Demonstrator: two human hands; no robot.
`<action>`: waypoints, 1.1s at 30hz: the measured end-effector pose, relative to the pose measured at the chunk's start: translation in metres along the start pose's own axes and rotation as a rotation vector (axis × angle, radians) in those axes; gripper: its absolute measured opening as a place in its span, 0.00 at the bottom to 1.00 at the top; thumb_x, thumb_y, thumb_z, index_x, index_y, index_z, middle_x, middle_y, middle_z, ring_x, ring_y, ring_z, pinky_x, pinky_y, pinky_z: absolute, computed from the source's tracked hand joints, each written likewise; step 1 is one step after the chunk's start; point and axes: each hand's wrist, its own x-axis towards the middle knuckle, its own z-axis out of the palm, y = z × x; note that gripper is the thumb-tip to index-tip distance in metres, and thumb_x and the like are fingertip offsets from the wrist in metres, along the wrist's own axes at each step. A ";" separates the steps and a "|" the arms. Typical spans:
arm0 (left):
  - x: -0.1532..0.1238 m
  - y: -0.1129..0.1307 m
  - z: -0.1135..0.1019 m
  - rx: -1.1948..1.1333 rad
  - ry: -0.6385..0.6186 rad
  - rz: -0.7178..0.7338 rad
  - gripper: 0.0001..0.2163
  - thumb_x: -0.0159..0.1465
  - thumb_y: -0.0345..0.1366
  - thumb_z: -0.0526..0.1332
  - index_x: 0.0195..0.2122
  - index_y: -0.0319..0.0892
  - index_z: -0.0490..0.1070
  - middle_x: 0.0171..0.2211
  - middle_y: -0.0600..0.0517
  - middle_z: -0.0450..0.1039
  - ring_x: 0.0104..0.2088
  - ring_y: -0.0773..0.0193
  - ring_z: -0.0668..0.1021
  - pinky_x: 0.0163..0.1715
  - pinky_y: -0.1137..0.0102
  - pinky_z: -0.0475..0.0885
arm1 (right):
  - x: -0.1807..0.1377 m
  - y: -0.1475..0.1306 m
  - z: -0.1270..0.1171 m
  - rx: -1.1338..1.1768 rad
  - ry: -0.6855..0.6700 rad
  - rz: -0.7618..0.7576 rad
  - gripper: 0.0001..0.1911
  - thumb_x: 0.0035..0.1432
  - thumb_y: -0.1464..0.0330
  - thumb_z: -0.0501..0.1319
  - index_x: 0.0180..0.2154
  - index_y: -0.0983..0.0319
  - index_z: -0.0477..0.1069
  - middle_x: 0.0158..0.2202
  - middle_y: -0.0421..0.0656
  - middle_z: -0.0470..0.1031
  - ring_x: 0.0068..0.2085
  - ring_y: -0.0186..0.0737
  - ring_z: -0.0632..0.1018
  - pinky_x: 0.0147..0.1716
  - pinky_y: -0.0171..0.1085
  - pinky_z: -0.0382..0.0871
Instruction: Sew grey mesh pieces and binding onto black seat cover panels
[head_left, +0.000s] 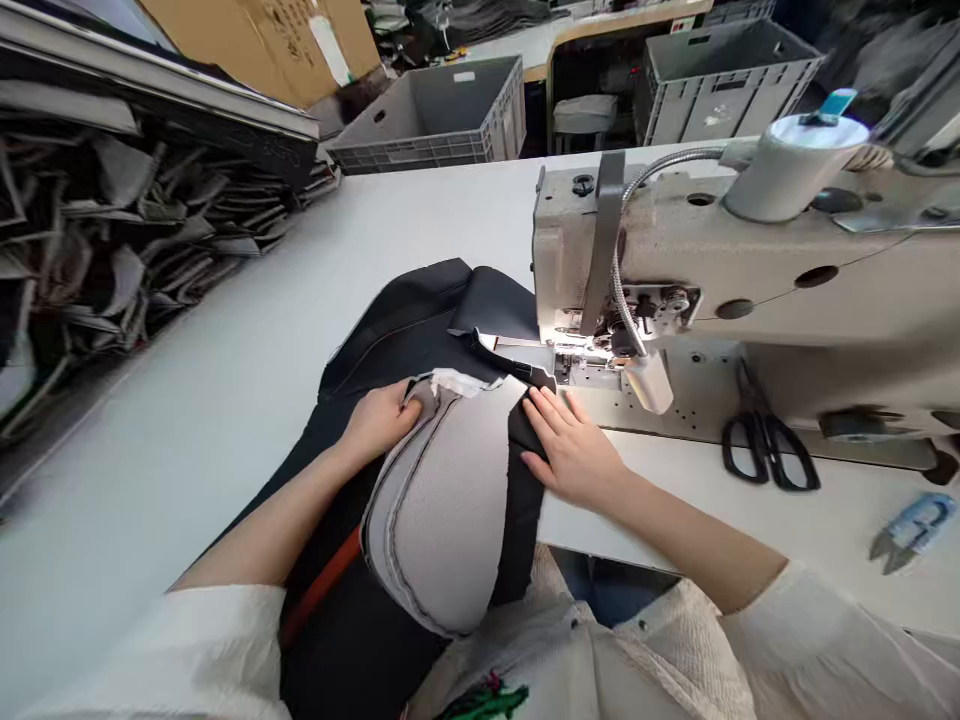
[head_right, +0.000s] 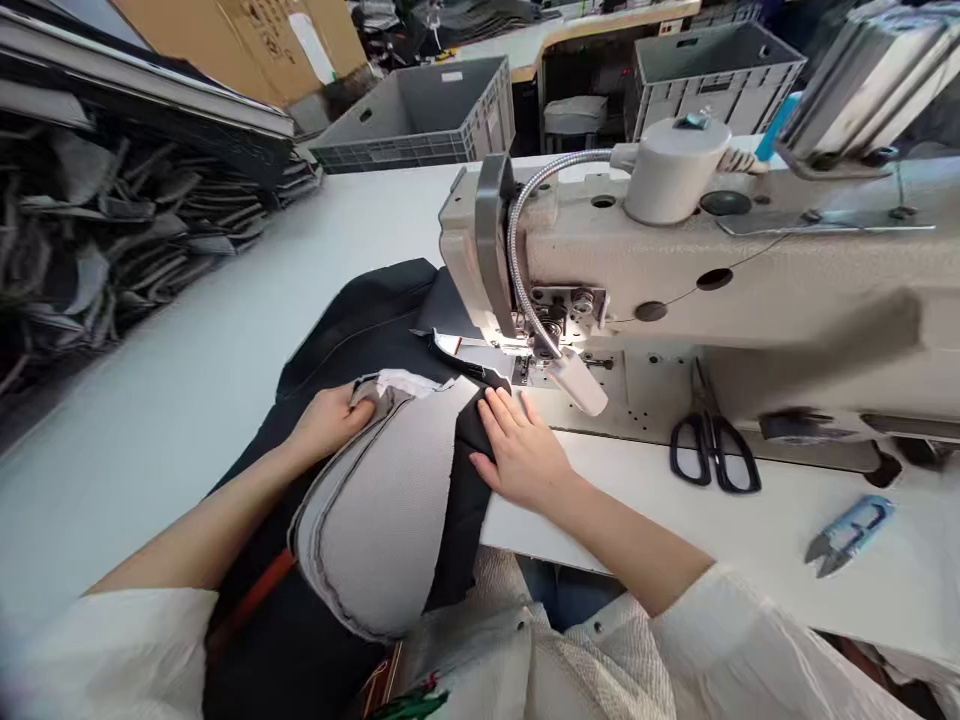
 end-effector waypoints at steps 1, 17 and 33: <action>0.008 0.010 -0.007 -0.008 0.063 0.061 0.14 0.62 0.35 0.48 0.45 0.40 0.68 0.38 0.45 0.74 0.40 0.50 0.77 0.39 0.61 0.72 | 0.000 -0.001 -0.002 0.000 0.005 0.015 0.33 0.65 0.57 0.48 0.63 0.74 0.54 0.66 0.57 0.51 0.67 0.55 0.51 0.65 0.55 0.43; 0.012 0.111 0.042 0.226 0.292 0.706 0.22 0.66 0.28 0.45 0.60 0.35 0.61 0.61 0.42 0.61 0.61 0.52 0.63 0.61 0.56 0.59 | -0.009 0.010 -0.010 0.100 0.034 -0.050 0.33 0.59 0.62 0.54 0.60 0.76 0.57 0.63 0.60 0.56 0.65 0.57 0.55 0.64 0.55 0.48; 0.032 0.139 0.041 0.076 0.308 0.700 0.15 0.67 0.30 0.50 0.51 0.43 0.70 0.49 0.47 0.66 0.44 0.59 0.69 0.46 0.67 0.69 | -0.020 -0.004 0.010 -0.096 0.292 -0.349 0.10 0.56 0.78 0.55 0.31 0.65 0.75 0.32 0.49 0.75 0.39 0.44 0.75 0.51 0.44 0.70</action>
